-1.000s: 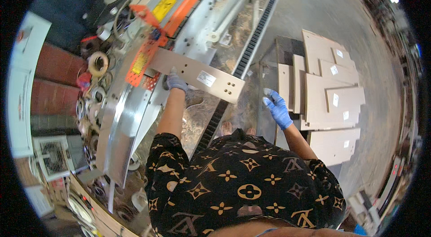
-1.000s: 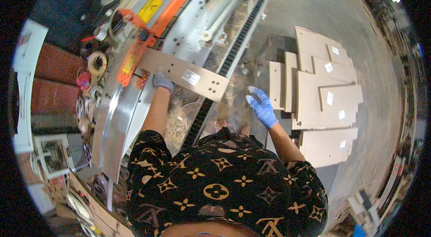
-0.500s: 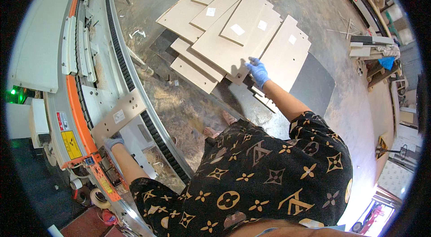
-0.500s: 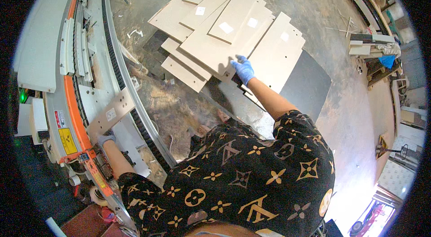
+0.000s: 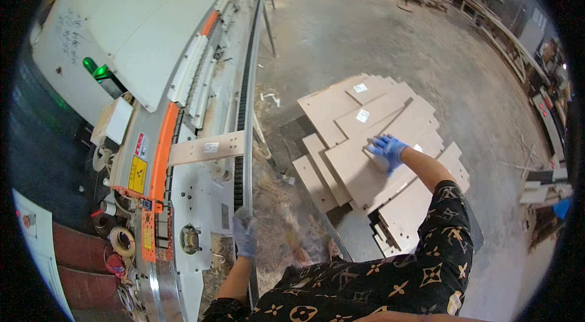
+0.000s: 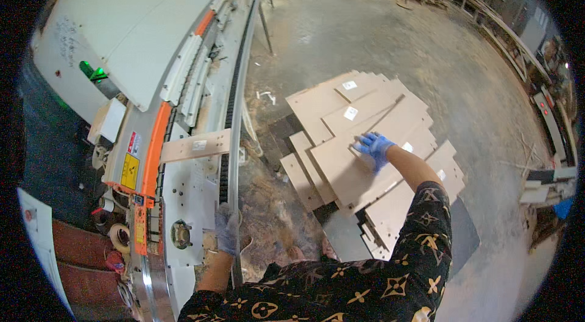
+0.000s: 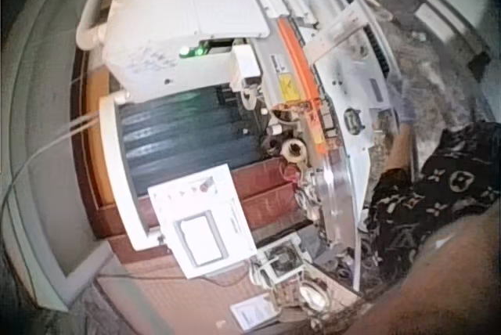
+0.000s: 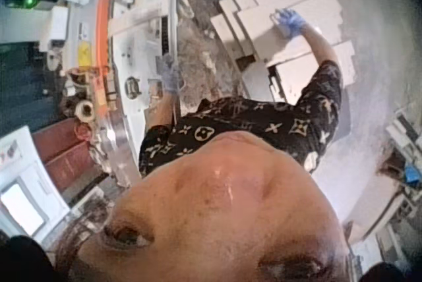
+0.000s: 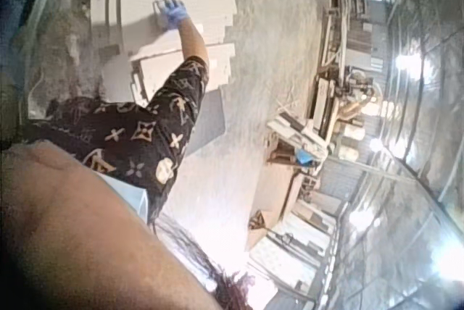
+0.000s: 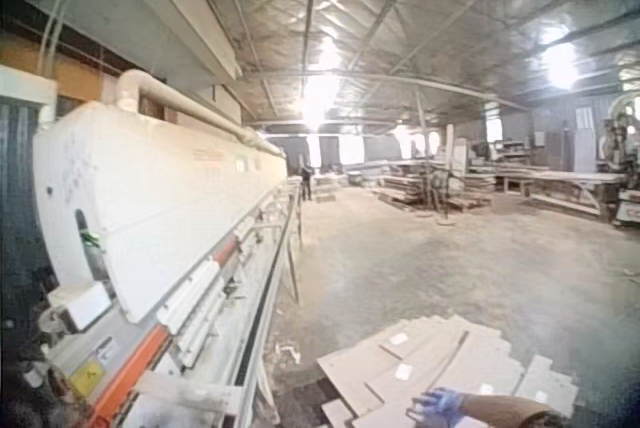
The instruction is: The person repeatedly picks up flat wooden panels from a conveyor belt and stacks them on the floor. The person wears blue gloves and handles the panels one at a time, placing them in a growing pile.
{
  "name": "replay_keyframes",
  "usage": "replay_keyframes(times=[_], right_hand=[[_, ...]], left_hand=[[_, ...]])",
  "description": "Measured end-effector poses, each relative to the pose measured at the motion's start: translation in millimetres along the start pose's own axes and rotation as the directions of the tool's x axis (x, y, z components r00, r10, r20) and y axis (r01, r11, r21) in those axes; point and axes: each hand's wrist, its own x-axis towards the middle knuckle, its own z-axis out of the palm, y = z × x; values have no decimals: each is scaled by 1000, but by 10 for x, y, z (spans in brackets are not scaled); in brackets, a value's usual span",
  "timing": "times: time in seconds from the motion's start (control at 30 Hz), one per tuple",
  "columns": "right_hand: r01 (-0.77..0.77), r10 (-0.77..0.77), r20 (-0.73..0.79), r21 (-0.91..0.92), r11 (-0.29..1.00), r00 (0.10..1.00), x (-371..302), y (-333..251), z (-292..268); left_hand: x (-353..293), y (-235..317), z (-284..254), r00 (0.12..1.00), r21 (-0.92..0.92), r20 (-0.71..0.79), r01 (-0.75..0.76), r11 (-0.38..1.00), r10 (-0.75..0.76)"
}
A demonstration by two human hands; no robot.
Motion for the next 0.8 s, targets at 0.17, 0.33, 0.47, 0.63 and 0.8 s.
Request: replay_keyframes(times=[0.17, 0.33, 0.47, 0.63, 0.8], right_hand=[[192, -193, -5, -35, 981, 981, 111, 54, -154], [180, -169, -213, 34, 983, 962, 230, -994, -348], [238, -188, -224, 221, 946, 956, 347, -2047, -675], [274, -110, -422, 353, 894, 900, 292, -2139, -675], [45, 24, -85, 720, 693, 996, 413, -1836, -218]], left_hand=[[-262, -222, 211, 958, -94, 211, 216, 972, -193], [-520, -585, 948, 818, -84, 430, 457, 886, -381], [-497, -812, 1352, 738, 106, 444, 520, 847, -508], [-527, -583, 463, 814, -523, 368, 580, 624, -449], [-267, -186, -968, 797, -550, 178, 567, 613, -578]])
